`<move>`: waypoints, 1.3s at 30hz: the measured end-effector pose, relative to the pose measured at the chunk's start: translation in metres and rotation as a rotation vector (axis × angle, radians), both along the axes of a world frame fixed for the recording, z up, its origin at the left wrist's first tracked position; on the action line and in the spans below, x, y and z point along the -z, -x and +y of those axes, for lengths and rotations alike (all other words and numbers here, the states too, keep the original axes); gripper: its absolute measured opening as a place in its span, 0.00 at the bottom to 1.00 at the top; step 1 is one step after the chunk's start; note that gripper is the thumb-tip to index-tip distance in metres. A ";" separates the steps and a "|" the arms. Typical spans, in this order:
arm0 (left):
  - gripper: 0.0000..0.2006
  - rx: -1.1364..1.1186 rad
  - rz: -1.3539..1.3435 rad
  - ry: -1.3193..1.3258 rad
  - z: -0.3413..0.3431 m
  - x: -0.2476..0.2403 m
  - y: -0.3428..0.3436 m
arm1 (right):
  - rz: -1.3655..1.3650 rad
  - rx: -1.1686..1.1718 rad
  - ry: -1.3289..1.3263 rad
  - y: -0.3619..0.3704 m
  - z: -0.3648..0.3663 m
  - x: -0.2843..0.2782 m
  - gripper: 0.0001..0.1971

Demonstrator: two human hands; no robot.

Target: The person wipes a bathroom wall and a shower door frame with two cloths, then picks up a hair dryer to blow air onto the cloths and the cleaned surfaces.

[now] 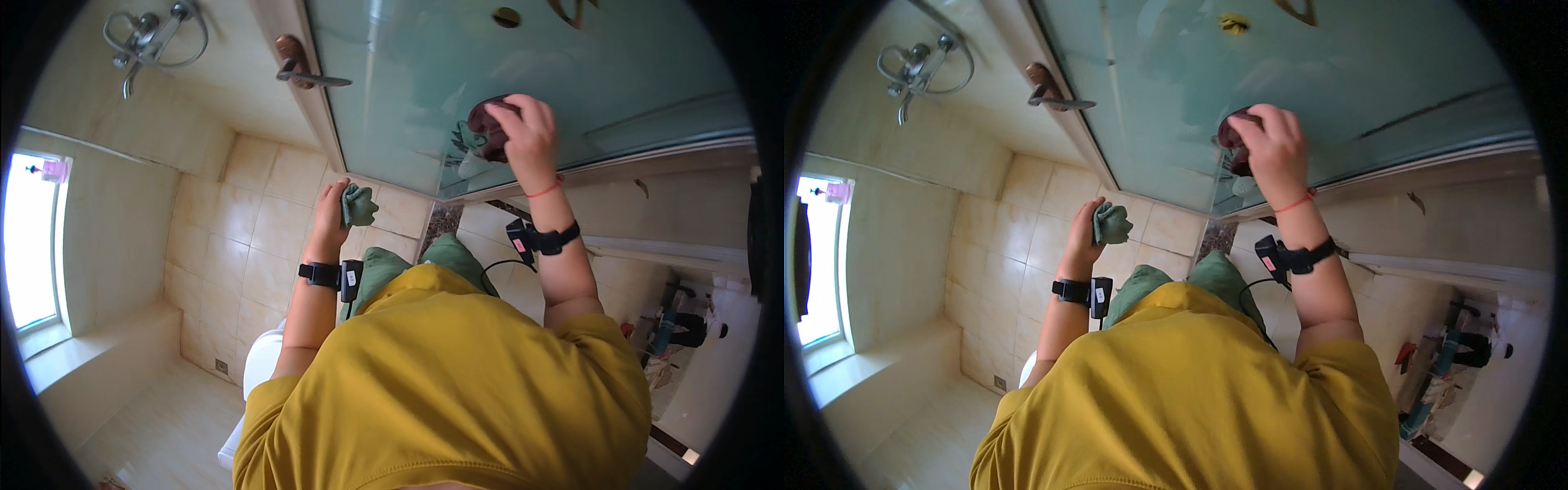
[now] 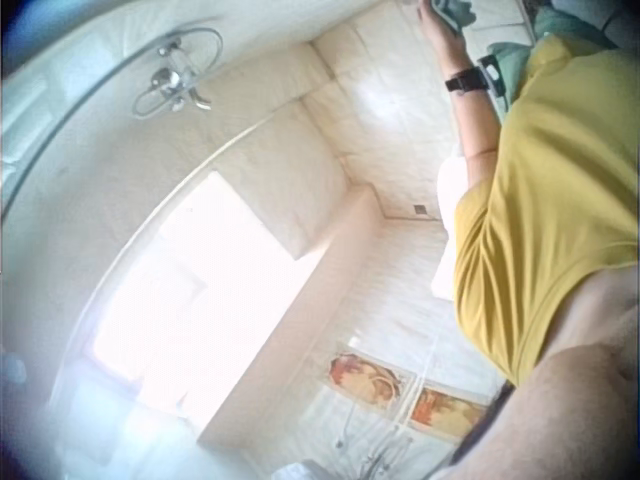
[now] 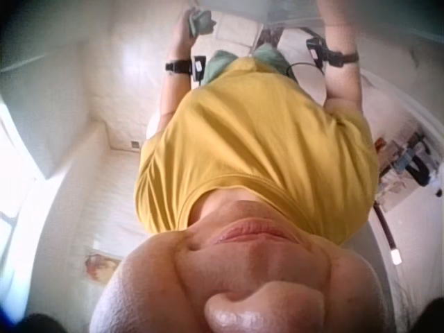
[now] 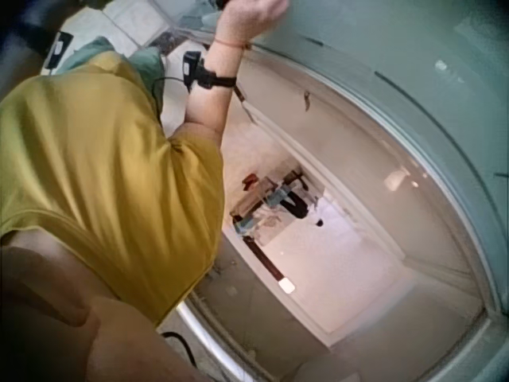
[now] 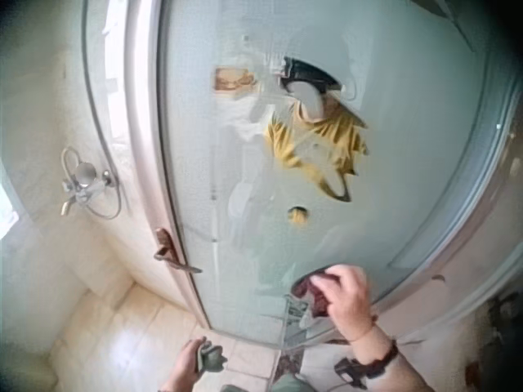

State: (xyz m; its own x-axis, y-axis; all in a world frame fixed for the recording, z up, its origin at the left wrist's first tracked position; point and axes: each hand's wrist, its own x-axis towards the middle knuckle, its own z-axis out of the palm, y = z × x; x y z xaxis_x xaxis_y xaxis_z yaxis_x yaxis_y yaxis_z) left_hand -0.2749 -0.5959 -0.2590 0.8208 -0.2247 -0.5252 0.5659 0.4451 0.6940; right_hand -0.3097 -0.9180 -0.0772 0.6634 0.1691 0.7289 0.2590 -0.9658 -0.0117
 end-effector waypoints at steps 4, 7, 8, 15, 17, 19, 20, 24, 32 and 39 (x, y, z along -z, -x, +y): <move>0.14 0.040 0.053 0.078 0.036 -0.004 -0.040 | -0.250 0.172 0.007 -0.022 0.031 -0.037 0.22; 0.15 0.085 0.113 0.095 0.019 -0.036 -0.039 | -0.221 0.178 0.049 -0.021 0.019 -0.043 0.19; 0.15 0.080 0.108 0.093 0.004 -0.048 -0.032 | -0.151 0.109 0.070 -0.016 0.012 -0.043 0.16; 0.15 0.041 -0.025 0.014 0.038 -0.098 -0.042 | 0.040 -0.122 -0.119 -0.004 0.092 -0.080 0.11; 0.14 -0.002 -0.025 -0.008 0.046 -0.090 -0.053 | -0.051 -0.124 -0.122 -0.011 0.107 -0.106 0.14; 0.13 -0.020 0.013 0.018 0.026 -0.074 -0.047 | -0.238 -0.083 -0.024 -0.017 0.084 -0.113 0.15; 0.13 -0.032 0.031 0.029 0.013 -0.066 -0.043 | -0.300 -0.038 -0.006 -0.019 0.070 -0.111 0.15; 0.12 -0.054 0.034 0.041 -0.039 -0.062 0.003 | -0.227 -0.082 0.024 -0.005 0.023 -0.085 0.14; 0.11 -0.174 0.090 -0.053 -0.013 -0.030 0.011 | 0.235 -0.197 -0.284 -0.004 -0.002 0.044 0.09; 0.11 -0.176 0.064 -0.028 -0.006 -0.037 -0.004 | -0.265 -0.006 -0.444 -0.011 0.013 -0.039 0.20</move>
